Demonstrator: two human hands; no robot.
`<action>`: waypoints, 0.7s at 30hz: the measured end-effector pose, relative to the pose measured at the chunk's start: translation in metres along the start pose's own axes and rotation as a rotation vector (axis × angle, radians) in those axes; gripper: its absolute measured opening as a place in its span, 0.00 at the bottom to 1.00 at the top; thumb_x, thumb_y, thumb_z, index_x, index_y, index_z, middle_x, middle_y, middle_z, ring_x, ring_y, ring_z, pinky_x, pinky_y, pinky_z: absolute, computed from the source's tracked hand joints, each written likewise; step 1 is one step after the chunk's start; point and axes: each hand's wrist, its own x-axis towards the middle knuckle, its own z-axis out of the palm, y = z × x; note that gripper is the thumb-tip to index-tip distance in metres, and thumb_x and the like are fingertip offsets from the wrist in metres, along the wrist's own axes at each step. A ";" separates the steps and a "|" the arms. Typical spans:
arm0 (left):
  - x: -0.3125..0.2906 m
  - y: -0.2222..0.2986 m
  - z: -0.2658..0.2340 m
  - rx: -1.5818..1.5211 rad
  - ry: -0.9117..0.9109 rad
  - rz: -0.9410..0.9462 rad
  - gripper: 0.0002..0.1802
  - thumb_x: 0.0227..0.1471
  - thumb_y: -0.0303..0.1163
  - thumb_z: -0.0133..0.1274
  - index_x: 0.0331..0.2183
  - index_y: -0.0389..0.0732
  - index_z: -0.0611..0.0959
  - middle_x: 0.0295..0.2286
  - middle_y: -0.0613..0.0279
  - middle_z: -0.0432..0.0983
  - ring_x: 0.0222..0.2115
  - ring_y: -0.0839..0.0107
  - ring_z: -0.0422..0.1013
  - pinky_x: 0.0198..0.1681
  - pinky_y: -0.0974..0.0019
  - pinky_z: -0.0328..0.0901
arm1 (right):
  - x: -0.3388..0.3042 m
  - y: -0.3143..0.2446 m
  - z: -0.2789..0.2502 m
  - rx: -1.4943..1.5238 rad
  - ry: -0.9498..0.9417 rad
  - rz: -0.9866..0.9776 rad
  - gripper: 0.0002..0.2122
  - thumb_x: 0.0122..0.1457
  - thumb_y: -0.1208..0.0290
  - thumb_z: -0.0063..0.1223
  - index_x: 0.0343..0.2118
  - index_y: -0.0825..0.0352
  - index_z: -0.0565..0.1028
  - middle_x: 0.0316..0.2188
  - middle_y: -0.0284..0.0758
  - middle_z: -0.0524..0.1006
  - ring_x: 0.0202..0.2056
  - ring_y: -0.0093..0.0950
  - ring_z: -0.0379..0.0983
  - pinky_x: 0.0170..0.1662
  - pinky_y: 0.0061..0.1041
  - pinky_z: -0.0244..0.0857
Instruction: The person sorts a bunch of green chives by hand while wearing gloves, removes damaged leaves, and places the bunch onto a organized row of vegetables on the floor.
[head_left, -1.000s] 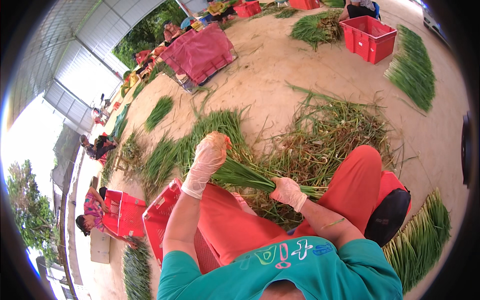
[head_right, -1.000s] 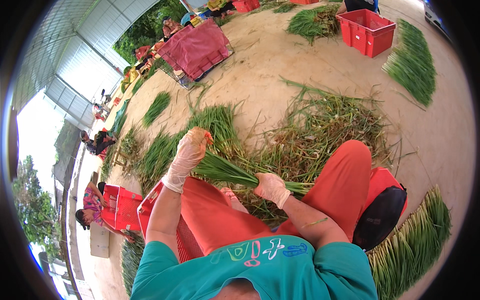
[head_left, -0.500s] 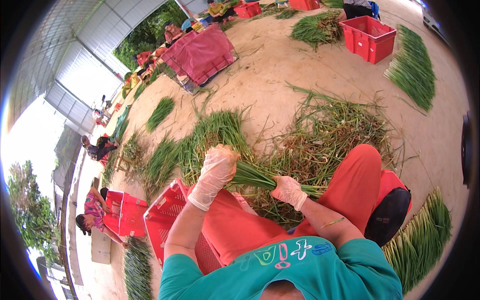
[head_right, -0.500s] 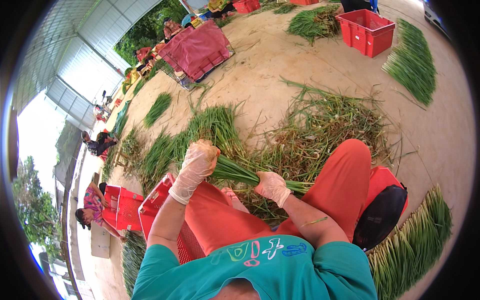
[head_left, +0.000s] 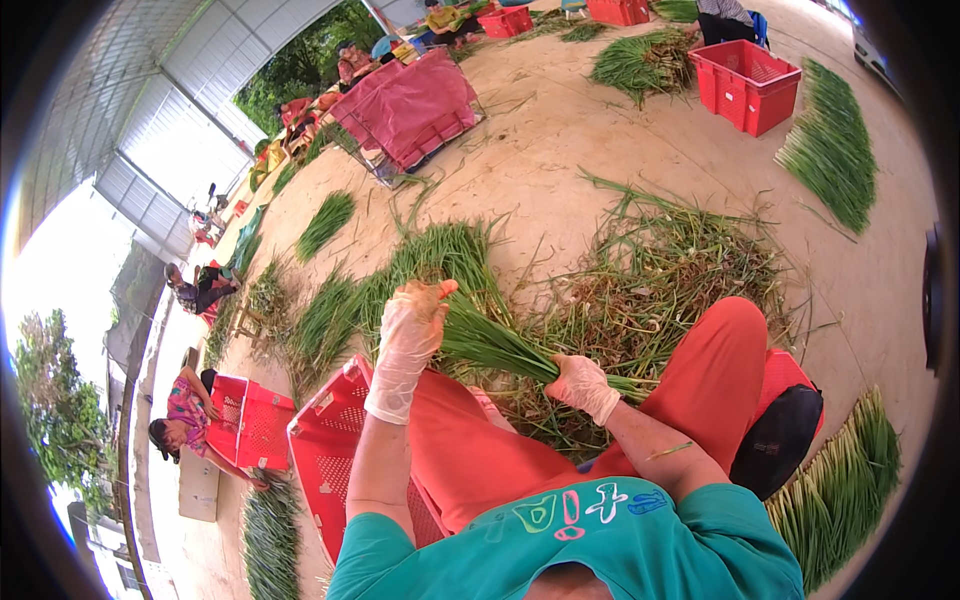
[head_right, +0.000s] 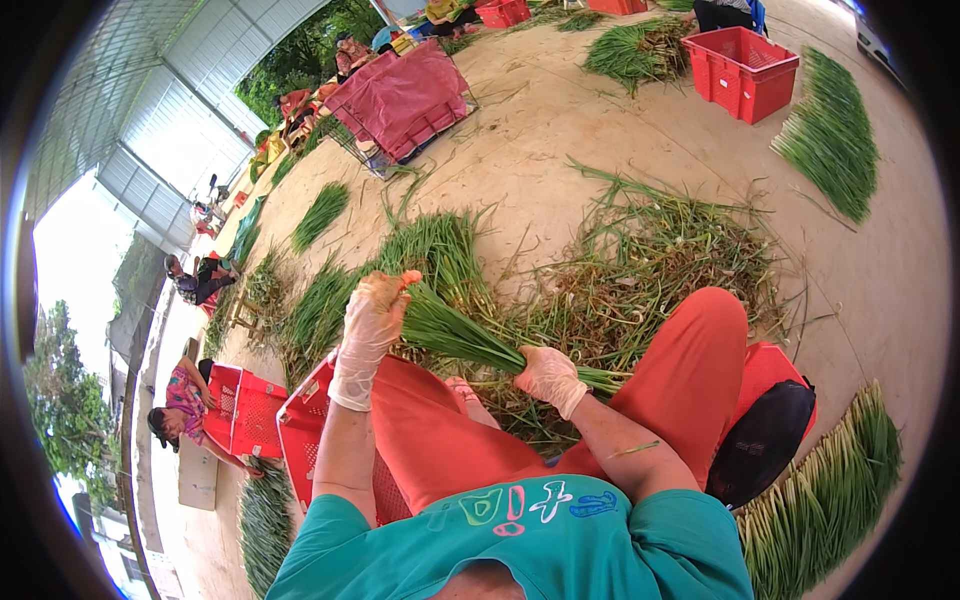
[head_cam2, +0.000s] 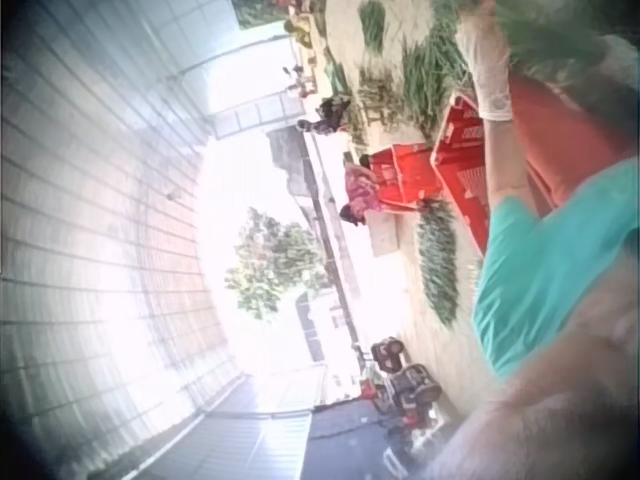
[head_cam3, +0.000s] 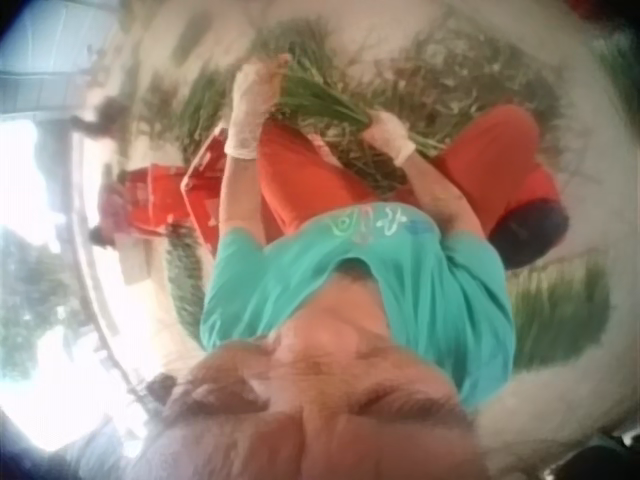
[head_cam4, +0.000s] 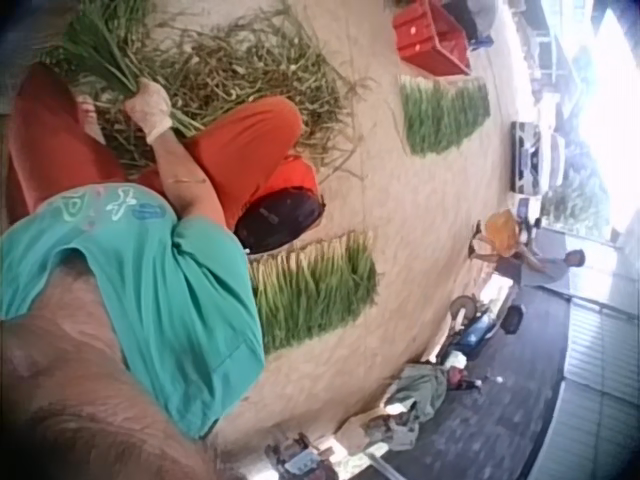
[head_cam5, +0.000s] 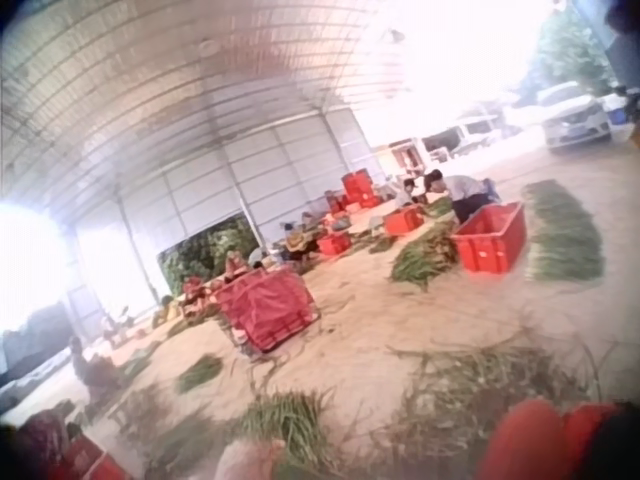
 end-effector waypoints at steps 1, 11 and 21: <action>-0.003 -0.002 0.008 0.107 -0.033 0.061 0.07 0.47 0.26 0.56 0.32 0.42 0.84 0.27 0.54 0.74 0.30 0.58 0.71 0.33 0.60 0.66 | -0.001 -0.001 0.000 -0.009 0.003 -0.003 0.25 0.42 0.62 0.58 0.48 0.63 0.77 0.29 0.46 0.80 0.35 0.43 0.78 0.39 0.39 0.71; 0.001 0.001 -0.016 -0.609 0.171 -0.249 0.07 0.54 0.32 0.56 0.32 0.40 0.85 0.25 0.61 0.77 0.26 0.69 0.69 0.34 0.65 0.63 | 0.000 0.001 0.004 -0.083 0.014 -0.007 0.20 0.45 0.61 0.58 0.43 0.62 0.78 0.28 0.46 0.80 0.35 0.45 0.77 0.38 0.42 0.70; -0.007 0.026 0.036 0.389 -0.087 0.223 0.03 0.43 0.28 0.57 0.21 0.42 0.82 0.22 0.57 0.75 0.28 0.58 0.70 0.37 0.55 0.63 | 0.004 -0.001 0.009 -0.104 -0.001 -0.005 0.17 0.45 0.62 0.56 0.39 0.63 0.78 0.28 0.46 0.79 0.35 0.46 0.77 0.37 0.43 0.70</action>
